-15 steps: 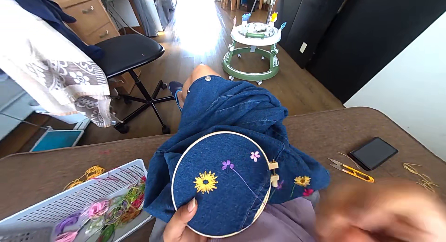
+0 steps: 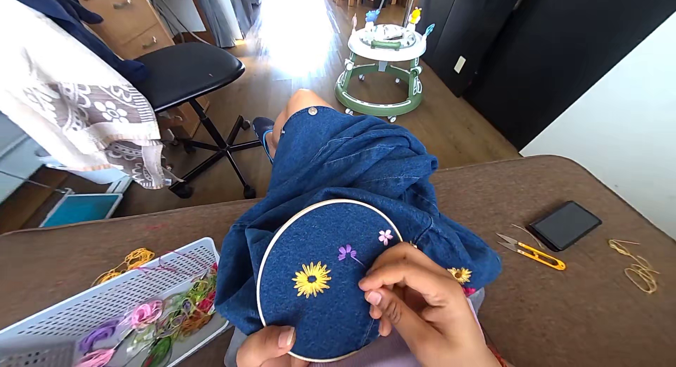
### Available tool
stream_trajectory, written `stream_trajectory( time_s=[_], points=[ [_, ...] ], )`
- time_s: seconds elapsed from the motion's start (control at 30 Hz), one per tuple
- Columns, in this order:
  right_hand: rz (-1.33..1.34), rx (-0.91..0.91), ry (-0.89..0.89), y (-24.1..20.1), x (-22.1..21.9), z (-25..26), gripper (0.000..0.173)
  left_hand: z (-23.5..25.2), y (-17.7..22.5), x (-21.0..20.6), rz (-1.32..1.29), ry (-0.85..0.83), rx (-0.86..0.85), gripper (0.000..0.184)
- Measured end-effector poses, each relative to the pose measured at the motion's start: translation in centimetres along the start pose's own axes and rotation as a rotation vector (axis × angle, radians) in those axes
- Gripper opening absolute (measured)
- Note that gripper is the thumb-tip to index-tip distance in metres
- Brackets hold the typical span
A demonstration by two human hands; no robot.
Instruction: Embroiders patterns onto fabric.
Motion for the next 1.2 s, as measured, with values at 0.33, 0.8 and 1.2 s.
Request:
stream_trajectory(
  time_s=[0.33, 0.8, 1.2],
  points=[
    [-0.312, 0.068, 0.149, -1.5, 1.5, 0.4, 0.023, 0.0, 0.4, -0.6, -0.002, -0.029, 0.028, 0.036],
    [-0.394, 0.053, 0.049, -1.6, 0.4, 0.5, 0.010, 0.0, 0.3, -0.8, -0.017, -0.032, 0.028, 0.036],
    [-0.384, 0.061, 0.043, -1.5, 0.5, 0.5, 0.009, -0.1, 0.3, -0.7, -0.008, -0.024, 0.029, 0.035]
  ],
)
Point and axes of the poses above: each hand's wrist, its own z-axis towards the middle knuckle, its own x-axis out of the back of the hand, y = z × x, the point moved 10 cm from there along z, towards the middle knuckle, and after that the axes turned 4 degrees about -z, right-handed, at the moved point
